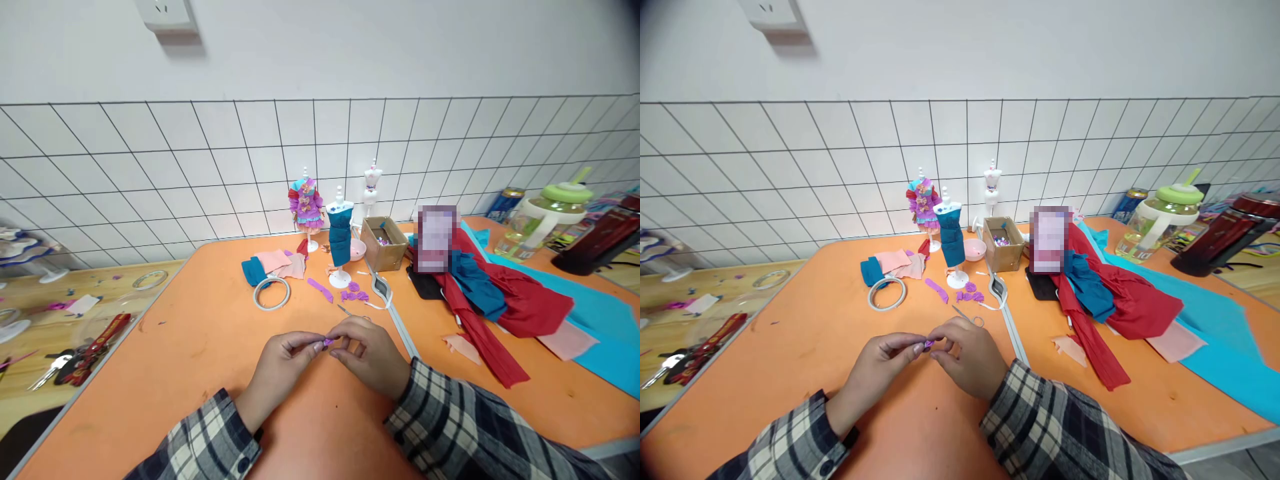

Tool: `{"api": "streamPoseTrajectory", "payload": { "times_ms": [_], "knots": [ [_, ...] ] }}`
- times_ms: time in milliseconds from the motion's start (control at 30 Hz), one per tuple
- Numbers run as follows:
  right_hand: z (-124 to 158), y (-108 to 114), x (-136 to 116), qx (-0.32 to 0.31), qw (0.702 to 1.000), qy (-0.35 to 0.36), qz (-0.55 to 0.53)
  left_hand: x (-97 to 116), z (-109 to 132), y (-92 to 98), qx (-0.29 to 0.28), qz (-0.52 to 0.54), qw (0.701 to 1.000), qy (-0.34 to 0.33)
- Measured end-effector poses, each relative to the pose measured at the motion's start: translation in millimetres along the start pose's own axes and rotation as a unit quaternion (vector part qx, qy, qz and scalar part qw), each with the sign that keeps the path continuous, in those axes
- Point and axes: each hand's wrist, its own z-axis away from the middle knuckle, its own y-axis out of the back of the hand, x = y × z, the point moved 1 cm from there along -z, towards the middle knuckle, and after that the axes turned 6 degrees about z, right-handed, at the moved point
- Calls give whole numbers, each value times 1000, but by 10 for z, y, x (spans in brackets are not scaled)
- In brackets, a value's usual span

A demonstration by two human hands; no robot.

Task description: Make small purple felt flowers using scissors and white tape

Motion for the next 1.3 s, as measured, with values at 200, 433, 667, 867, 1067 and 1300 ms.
{"api": "streamPoseTrajectory", "payload": {
  "times_ms": [200,433,667,867,1067,1300],
  "knots": [
    [-9,-1,7,-3,999,9,36,19,26,-22,-35,-40,998,-18],
    [-10,-45,39,-11,998,-39,42,36,77,-30,-43,-233,955,-177],
    [-20,-95,49,-21,991,-133,-14,23,66,74,34,-263,934,-240],
    [-14,-138,17,131,978,-145,-76,-47,27,-28,62,96,993,23],
    [-8,-267,-78,144,983,-105,-32,-106,39,-308,36,436,894,98],
    [4,-251,-19,87,990,-91,-66,-124,21,-194,15,470,874,119]
  ]
}}
